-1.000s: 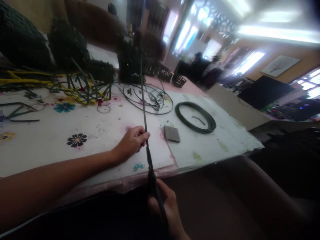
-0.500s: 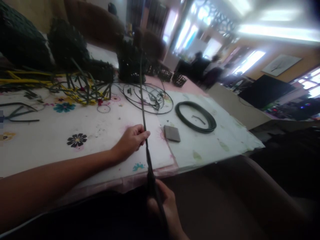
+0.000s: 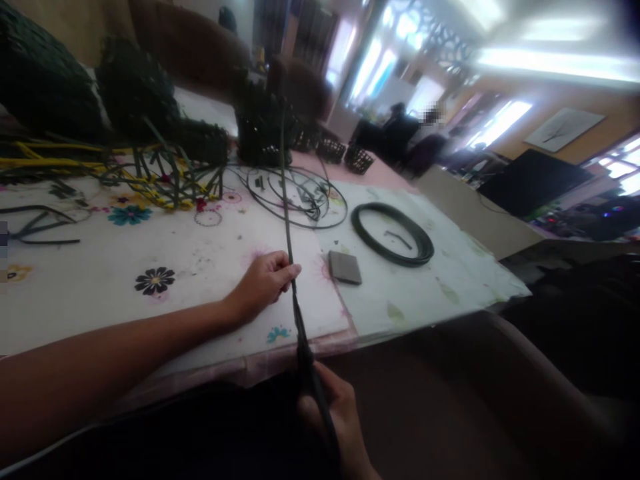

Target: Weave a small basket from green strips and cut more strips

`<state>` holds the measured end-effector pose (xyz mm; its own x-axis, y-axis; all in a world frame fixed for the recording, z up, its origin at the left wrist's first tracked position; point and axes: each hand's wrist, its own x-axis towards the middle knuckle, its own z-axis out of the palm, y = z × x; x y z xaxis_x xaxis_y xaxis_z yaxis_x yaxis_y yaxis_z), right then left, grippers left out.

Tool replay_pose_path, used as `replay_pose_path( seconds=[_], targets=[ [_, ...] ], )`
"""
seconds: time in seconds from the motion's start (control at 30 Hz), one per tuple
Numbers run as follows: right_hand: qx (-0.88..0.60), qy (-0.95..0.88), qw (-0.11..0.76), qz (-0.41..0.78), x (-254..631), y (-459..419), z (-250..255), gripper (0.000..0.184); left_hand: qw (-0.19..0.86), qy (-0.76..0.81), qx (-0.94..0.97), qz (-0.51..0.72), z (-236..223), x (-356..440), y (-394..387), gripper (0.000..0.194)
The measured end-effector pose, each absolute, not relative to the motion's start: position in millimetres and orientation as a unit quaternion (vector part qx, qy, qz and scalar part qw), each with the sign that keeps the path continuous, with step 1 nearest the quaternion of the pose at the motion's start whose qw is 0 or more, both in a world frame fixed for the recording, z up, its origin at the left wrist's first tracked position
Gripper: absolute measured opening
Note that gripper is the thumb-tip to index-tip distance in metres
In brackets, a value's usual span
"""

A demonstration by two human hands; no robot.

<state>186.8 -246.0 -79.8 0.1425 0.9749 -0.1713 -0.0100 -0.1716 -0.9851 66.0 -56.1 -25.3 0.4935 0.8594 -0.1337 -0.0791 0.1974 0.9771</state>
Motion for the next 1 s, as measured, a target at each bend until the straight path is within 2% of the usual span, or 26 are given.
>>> replay_pose_path(
  seconds=[0.27,0.7,1.0],
  targets=[
    [-0.573,-0.371,0.496,0.536,181,-248,-90,0.049,0.682,0.369,0.524,0.354,-19,65,-55,0.027],
    [-0.568,-0.414,0.507,0.498,187,-246,-85,0.035,0.674,0.365,0.546,0.338,-27,67,-60,0.028],
    [-0.578,-0.388,0.488,0.526,183,-248,-86,0.038,0.69,0.375,0.503,0.362,-21,65,-54,0.027]
  ],
)
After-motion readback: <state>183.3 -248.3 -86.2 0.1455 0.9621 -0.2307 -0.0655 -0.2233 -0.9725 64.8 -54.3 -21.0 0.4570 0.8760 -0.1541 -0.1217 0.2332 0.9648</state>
